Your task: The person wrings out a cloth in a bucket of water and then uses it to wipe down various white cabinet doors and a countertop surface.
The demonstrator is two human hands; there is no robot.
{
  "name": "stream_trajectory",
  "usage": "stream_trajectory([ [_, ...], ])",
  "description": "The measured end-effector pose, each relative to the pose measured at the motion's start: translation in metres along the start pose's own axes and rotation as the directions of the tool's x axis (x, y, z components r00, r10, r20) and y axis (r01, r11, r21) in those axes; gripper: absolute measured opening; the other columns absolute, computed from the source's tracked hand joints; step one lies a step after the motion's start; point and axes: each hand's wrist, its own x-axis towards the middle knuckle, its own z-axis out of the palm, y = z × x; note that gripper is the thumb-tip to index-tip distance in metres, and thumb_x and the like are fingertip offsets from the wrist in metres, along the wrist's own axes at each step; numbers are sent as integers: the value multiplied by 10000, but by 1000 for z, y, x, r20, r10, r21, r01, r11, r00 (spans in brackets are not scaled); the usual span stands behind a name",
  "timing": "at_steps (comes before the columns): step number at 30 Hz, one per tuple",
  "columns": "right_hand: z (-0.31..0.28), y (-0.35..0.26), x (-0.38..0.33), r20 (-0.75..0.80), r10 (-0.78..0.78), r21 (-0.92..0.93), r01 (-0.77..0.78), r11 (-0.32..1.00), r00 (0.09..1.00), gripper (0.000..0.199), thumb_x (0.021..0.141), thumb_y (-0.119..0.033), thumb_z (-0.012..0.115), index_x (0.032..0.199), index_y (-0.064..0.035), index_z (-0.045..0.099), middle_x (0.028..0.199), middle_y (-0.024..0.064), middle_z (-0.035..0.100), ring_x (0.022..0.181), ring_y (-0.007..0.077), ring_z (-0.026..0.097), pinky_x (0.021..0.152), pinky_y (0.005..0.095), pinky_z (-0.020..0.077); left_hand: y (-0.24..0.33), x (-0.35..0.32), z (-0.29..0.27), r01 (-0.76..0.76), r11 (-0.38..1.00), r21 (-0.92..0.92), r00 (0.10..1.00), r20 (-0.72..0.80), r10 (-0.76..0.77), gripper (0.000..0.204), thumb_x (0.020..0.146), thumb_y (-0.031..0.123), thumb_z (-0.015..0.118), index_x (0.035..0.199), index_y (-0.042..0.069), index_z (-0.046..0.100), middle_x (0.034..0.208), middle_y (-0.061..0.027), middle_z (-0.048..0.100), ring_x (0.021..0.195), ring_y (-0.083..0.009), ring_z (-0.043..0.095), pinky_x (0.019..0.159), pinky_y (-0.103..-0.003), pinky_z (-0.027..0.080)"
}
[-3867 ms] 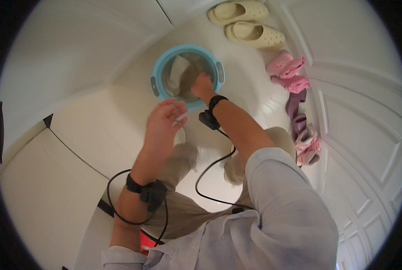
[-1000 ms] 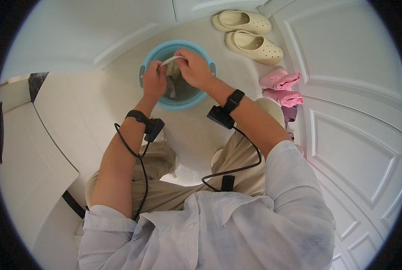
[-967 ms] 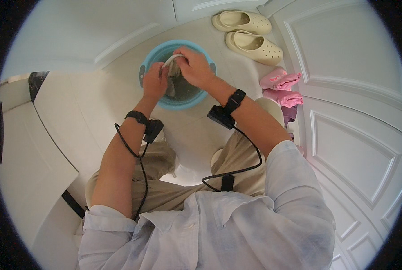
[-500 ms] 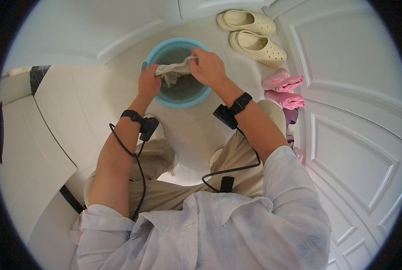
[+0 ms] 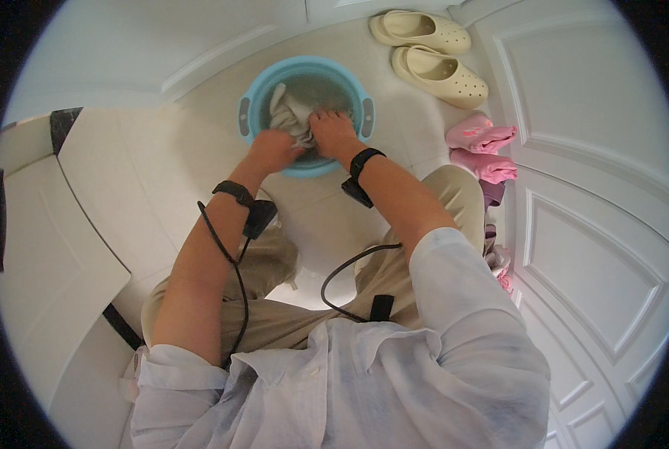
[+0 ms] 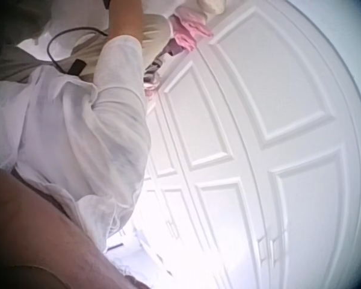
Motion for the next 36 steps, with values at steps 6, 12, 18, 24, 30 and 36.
stream_trajectory([
  [6, -3, 3, 1, 125, 77, -137, -59, 989, 989, 388, 754, -190, 666, 1121, -106, 573, 888, 110, 693, 855, 287, 671, 852, 375, 435, 4, -3, 4, 52, 975, -214, 990, -117, -78, 307, 764, 269, 716, 957, 39, 649, 947, -176, 676, 868, -391, 645, 750, -479, 522],
  [12, -42, 0, -1, 112, 143, -155, -125, 980, 983, 117, 754, -205, 690, 828, -124, 731, 846, 93, 705, 822, 245, 680, 835, 361, 424, 8, 2, -10, 223, 973, -52, 975, 12, -223, 427, 698, 119, 766, 1085, 55, 598, 982, -181, 659, 945, -358, 644, 787, -443, 536],
  [18, -38, 5, -4, 33, 101, -250, -90, 964, 994, 184, 722, -214, 709, 872, -107, 719, 988, 117, 686, 979, 229, 635, 869, 369, 407, -5, 7, 8, 141, 978, -151, 989, -16, -145, 408, 726, 54, 671, 1128, 63, 596, 974, -187, 662, 922, -358, 648, 771, -450, 538],
  [24, 15, -2, 5, -327, -320, -276, 234, 932, 889, 332, 745, -245, 709, 1016, -62, 658, 1077, 115, 658, 1051, 248, 611, 952, 393, 366, 0, 6, 11, 22, 982, -189, 987, -150, -51, 462, 731, 54, 601, 1188, 52, 532, 965, -207, 652, 906, -409, 627, 771, -500, 517],
  [30, 13, -4, 13, 229, 36, -147, -2, 989, 973, 303, 743, -229, 696, 1015, -99, 667, 1004, 90, 694, 985, 234, 645, 1003, 425, 364, -4, 8, 3, 223, 974, -48, 975, -3, -223, 535, 704, 91, 658, 1218, 71, 512, 1003, -178, 658, 962, -397, 628, 799, -492, 516],
  [36, -18, 5, 11, -73, -110, 105, 117, 988, 991, 256, 713, -198, 669, 953, -111, 687, 918, 115, 694, 911, 308, 650, 897, 427, 446, -4, 10, 5, -199, 972, -123, 877, -466, 120, 652, 664, 107, 766, 1251, 96, 482, 1091, -181, 624, 1014, -367, 608, 879, -453, 488],
])
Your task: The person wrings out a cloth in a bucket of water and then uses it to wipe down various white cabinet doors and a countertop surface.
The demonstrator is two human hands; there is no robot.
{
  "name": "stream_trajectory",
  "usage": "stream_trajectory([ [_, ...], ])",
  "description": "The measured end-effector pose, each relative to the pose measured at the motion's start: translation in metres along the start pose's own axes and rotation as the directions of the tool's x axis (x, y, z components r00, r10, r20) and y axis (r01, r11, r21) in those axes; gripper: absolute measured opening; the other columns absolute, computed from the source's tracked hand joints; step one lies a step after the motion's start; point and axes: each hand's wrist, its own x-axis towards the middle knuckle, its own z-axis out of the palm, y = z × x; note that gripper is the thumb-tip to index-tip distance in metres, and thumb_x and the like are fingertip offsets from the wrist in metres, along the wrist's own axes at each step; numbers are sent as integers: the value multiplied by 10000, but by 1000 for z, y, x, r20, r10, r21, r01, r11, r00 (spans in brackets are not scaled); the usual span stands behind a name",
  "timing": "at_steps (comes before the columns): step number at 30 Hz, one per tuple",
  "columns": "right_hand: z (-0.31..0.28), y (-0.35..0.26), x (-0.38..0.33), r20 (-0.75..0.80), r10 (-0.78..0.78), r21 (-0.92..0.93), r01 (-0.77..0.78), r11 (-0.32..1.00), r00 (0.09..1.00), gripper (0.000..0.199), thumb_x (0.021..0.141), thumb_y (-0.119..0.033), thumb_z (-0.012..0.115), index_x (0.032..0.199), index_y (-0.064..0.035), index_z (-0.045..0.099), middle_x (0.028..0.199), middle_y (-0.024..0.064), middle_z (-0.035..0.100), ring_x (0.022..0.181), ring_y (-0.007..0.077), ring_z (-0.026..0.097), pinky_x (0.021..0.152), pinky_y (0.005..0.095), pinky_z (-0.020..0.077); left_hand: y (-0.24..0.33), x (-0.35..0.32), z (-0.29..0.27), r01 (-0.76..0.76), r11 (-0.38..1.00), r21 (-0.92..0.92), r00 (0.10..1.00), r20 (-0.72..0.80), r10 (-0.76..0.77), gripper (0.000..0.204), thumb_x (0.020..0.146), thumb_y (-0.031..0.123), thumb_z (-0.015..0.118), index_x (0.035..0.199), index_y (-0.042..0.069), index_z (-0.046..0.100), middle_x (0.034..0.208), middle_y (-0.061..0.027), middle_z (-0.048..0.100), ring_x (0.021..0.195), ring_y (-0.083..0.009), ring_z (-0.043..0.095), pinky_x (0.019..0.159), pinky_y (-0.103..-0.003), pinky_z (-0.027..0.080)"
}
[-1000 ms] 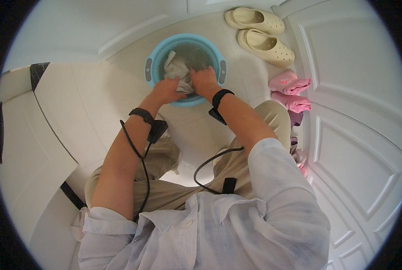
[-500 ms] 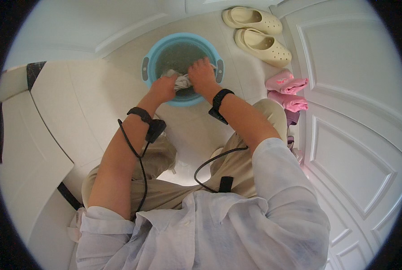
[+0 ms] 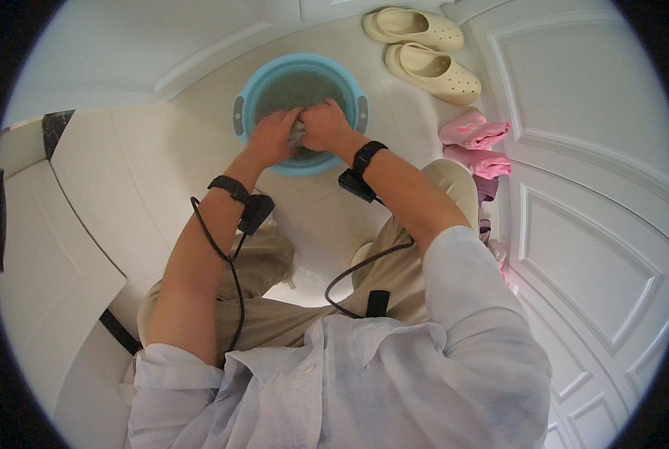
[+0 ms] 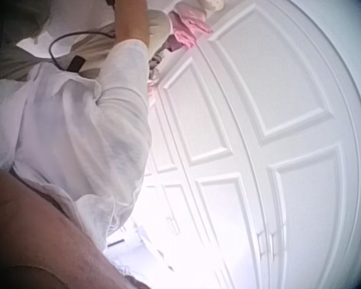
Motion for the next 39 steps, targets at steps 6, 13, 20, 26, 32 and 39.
stream_trajectory([
  [6, -54, -1, -15, -138, 18, 614, 71, 786, 990, 314, 677, -187, 696, 965, -78, 634, 897, 189, 657, 842, 380, 629, 733, 423, 505, 10, 18, -29, 274, 853, -443, 960, 78, -268, 399, 637, 94, 767, 1003, 47, 615, 953, -161, 647, 882, -343, 630, 767, -385, 501],
  [13, -55, 8, -27, -165, 86, 628, 38, 777, 982, 392, 680, -213, 727, 1028, -74, 611, 951, 178, 657, 867, 377, 626, 748, 421, 498, 29, 28, -68, 296, 817, -495, 946, 35, -322, 351, 641, 45, 679, 987, 46, 623, 910, -124, 659, 826, -251, 642, 763, -349, 502],
  [20, -25, 0, -10, -60, 4, 886, 51, 461, 998, 621, 646, -345, 855, 1125, -40, 604, 1047, 117, 658, 975, 241, 618, 869, 338, 472, 49, 37, -77, 170, 488, -856, 918, -43, -395, 504, 677, -8, 612, 1163, 54, 497, 1034, -128, 597, 905, -259, 606, 795, -360, 505],
  [26, -19, -19, -12, -20, 94, 988, 5, 157, 995, 729, 668, -271, 866, 1255, -25, 511, 1069, 77, 629, 1031, 193, 580, 923, 315, 450, 35, 42, -81, -56, -337, -940, 812, 154, -563, 432, 726, -98, 488, 1144, 13, 493, 1043, -131, 553, 905, -243, 584, 791, -378, 504],
  [32, -32, -33, -13, 132, 195, 983, -103, -150, 972, 651, 740, -241, 806, 1253, -51, 453, 992, 70, 613, 848, 158, 604, 660, 291, 496, 8, 24, -69, -24, -305, -952, 763, 180, -621, 478, 740, -83, 483, 1212, -10, 511, 1038, -122, 554, 1006, -271, 538, 915, -408, 440],
  [39, -41, -7, -20, 387, -436, 642, -576, -505, 813, 331, 847, -269, 633, 1091, -70, 531, 787, 24, 566, 527, 80, 483, 355, 214, 357, 13, -13, -50, 120, 984, 130, 907, -418, -55, 749, 655, -35, 683, 1350, 69, 424, 1173, -179, 561, 1154, -351, 517, 952, -402, 455],
])
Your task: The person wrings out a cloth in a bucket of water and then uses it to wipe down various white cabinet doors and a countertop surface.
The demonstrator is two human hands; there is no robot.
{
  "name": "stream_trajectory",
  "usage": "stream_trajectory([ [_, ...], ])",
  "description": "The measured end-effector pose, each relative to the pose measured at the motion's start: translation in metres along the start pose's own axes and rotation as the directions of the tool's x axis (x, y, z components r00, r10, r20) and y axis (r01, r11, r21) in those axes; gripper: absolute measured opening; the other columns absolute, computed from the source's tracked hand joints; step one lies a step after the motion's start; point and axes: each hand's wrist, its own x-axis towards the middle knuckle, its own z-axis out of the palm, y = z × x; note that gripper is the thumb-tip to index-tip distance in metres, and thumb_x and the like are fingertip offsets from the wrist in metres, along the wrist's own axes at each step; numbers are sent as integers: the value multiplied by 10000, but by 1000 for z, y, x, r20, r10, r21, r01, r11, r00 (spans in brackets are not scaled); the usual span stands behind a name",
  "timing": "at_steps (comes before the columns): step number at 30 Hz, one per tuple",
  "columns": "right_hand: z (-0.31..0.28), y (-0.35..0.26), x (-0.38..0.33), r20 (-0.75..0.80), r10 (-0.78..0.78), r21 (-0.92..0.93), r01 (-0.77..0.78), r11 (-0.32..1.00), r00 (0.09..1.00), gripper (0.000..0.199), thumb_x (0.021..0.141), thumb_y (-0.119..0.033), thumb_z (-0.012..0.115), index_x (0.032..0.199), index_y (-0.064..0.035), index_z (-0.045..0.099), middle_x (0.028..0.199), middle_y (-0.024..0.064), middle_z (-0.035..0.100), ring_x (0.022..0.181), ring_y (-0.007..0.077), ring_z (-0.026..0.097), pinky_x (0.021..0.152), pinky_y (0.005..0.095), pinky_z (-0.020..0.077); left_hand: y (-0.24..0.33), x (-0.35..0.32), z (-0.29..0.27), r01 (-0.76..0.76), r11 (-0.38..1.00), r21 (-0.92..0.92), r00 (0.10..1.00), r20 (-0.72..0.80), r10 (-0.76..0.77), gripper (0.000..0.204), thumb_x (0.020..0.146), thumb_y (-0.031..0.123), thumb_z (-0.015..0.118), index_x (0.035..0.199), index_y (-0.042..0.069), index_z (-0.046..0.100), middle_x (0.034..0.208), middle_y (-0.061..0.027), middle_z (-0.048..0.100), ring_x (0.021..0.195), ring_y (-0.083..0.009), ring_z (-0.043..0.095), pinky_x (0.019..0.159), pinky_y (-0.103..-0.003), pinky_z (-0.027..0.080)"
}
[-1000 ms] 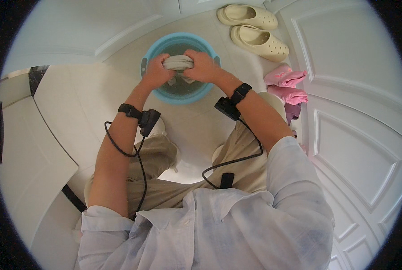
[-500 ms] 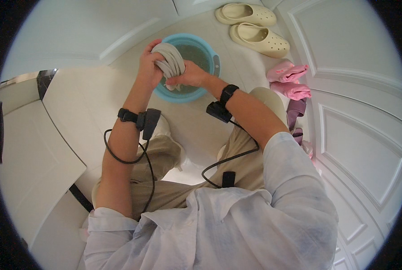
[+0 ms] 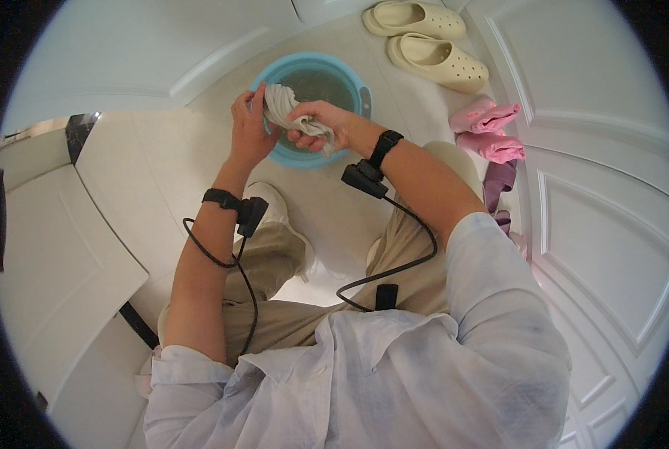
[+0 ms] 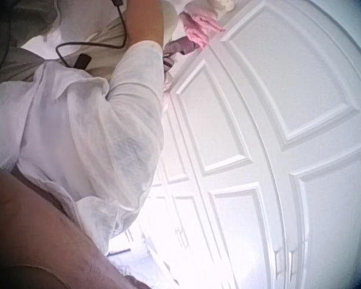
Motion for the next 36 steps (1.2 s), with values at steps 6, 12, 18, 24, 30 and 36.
stream_trajectory([
  [6, 9, -7, -7, -60, 185, -369, -194, 909, 981, 358, 783, -224, 651, 1088, -42, 604, 670, 12, 529, 490, 59, 433, 356, 205, 309, 2, -6, -4, -126, 959, -253, 987, 66, 147, 768, 592, -18, 754, 1294, 127, 481, 1181, -136, 588, 1093, -347, 563, 884, -444, 495],
  [12, 7, -3, 7, -379, -180, -916, -341, 210, 908, 430, 667, -302, 739, 995, -30, 682, 787, 69, 662, 667, 199, 639, 556, 347, 508, -1, -7, 6, -97, 986, -133, 954, 270, 130, 492, 647, -20, 710, 1102, 116, 578, 1048, -113, 640, 1006, -327, 603, 835, -415, 508],
  [18, 22, 8, 7, -234, -518, -829, -447, -336, 823, 327, 666, -228, 735, 975, -128, 694, 922, 143, 699, 873, 327, 679, 742, 438, 545, 1, -3, 14, 56, 998, 26, 842, 536, -61, 310, 677, 49, 670, 975, 92, 597, 969, -138, 656, 908, -368, 624, 768, -457, 506],
  [24, 11, 15, 10, -54, -684, -802, -439, -405, 728, 406, 688, -204, 722, 1075, -152, 611, 874, 127, 687, 808, 327, 676, 685, 458, 538, -3, 12, 16, 261, 965, -28, 704, 690, -170, 376, 660, 119, 688, 1015, 51, 587, 1020, -202, 653, 932, -402, 617, 808, -472, 499],
  [30, -8, 16, 10, 138, -822, -987, 3, -163, 553, 469, 737, -171, 679, 1181, -104, 542, 886, 143, 673, 737, 313, 676, 646, 455, 543, 10, 12, 16, 511, 847, -146, 860, 80, -505, 525, 663, 100, 727, 1136, 27, 511, 1194, -180, 593, 1014, -385, 603, 875, -451, 483],
  [36, -2, -3, -3, -272, -129, -77, 112, 991, 954, 330, 843, -263, 583, 1086, -45, 536, 743, 62, 586, 523, 82, 523, 371, 210, 405, -2, 1, 7, -106, 993, -45, 991, 79, 109, 701, 647, 42, 766, 1263, 36, 430, 1340, -156, 493, 1187, -338, 506, 967, -456, 431],
])
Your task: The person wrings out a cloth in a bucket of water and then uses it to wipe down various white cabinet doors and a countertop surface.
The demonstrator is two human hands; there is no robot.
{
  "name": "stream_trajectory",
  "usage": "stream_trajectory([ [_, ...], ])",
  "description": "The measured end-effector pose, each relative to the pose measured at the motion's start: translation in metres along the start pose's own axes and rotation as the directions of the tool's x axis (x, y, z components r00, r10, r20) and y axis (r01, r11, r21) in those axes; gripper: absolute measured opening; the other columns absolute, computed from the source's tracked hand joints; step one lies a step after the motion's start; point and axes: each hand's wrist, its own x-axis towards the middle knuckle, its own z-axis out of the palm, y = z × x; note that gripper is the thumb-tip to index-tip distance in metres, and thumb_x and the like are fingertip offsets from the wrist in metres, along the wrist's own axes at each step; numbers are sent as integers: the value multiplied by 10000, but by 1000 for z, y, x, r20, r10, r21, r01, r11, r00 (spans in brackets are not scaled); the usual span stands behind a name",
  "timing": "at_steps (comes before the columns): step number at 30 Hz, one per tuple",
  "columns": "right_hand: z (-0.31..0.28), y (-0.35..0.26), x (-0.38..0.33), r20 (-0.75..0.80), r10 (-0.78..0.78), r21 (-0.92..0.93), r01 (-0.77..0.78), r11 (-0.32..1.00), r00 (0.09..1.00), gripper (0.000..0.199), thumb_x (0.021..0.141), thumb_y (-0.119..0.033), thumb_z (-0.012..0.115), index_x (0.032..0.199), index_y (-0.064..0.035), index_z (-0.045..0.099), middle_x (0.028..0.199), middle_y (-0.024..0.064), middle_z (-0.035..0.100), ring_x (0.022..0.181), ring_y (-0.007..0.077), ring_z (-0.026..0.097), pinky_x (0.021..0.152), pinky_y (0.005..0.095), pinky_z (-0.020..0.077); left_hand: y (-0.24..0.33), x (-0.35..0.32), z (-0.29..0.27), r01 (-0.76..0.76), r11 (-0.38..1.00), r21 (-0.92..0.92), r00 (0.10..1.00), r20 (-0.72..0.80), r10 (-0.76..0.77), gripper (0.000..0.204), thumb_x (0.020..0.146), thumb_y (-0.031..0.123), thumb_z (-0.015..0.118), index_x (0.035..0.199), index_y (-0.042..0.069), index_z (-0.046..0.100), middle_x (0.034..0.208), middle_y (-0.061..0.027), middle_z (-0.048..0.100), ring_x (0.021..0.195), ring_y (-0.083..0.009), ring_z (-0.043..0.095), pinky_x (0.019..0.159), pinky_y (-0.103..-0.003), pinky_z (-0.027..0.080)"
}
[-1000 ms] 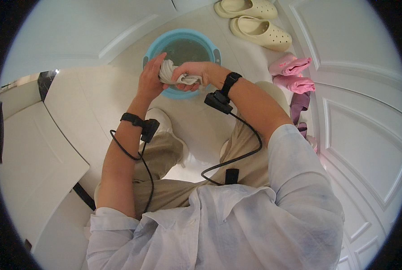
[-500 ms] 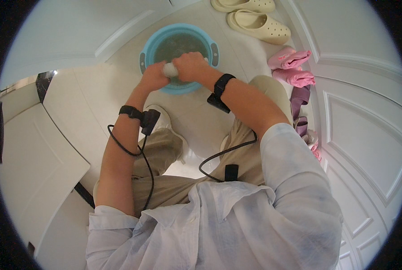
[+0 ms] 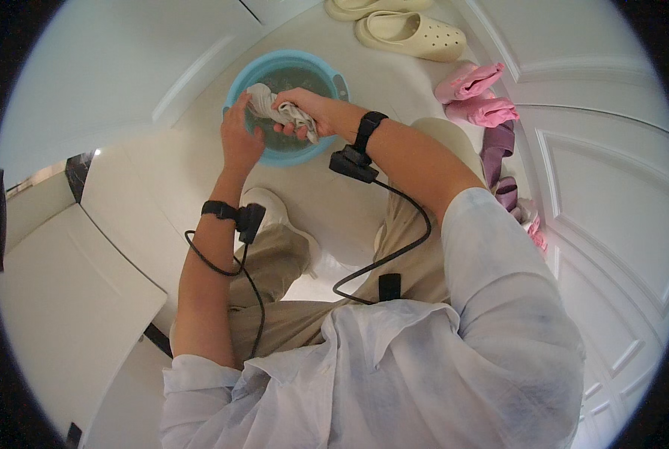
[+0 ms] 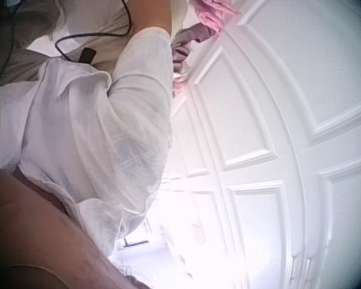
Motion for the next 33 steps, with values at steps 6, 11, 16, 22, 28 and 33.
stream_trajectory([
  [6, -1, -2, -10, 338, 345, -206, -289, 935, 875, 372, 850, -339, 560, 1041, -22, 602, 753, 54, 580, 445, 25, 442, 330, 152, 281, 15, -1, -11, -117, 987, -112, 986, -135, 101, 654, 624, 62, 779, 1221, 105, 515, 1236, -143, 565, 1103, -320, 565, 839, -420, 513],
  [11, 10, 3, -5, 160, 337, -484, -224, 846, 928, 412, 777, -307, 651, 1077, -26, 632, 655, 22, 532, 451, 58, 442, 350, 204, 320, 4, -6, -9, -152, 986, -67, 988, 5, 153, 540, 605, 48, 776, 1102, 87, 569, 1075, -121, 595, 954, -319, 615, 735, -399, 527],
  [16, 7, 23, 13, -59, -246, -969, 3, 247, 967, 378, 660, -331, 749, 872, -22, 702, 758, 108, 671, 665, 245, 647, 630, 403, 526, 7, -9, 0, -72, 997, 9, 988, 134, 71, 329, 654, 47, 720, 951, 99, 588, 921, -112, 611, 822, -322, 636, 652, -412, 518],
  [22, 17, 26, 10, -49, -413, -993, -88, -75, 909, 301, 677, -285, 719, 900, -83, 722, 859, 153, 701, 814, 333, 679, 735, 429, 543, 9, -4, 3, 101, 990, 99, 925, 357, -130, 213, 681, 37, 666, 851, 78, 546, 827, -166, 645, 807, -381, 636, 658, -486, 505],
  [28, 7, 26, 2, 69, -436, -954, -69, -293, 897, 229, 695, -267, 688, 837, -88, 709, 853, 143, 702, 832, 327, 681, 742, 449, 546, 10, 3, 14, 135, 991, 13, 850, 512, -123, 177, 688, 70, 657, 850, 45, 588, 858, -196, 662, 862, -417, 619, 737, -494, 496],
  [33, 10, 26, 16, -6, -458, -962, -131, -240, 889, 282, 710, -313, 688, 900, -106, 694, 867, 147, 696, 841, 343, 675, 737, 443, 543, -6, -7, 25, 228, 967, -115, 890, 426, -160, 263, 694, 121, 710, 908, 26, 589, 882, -217, 647, 893, -427, 600, 755, -477, 487],
])
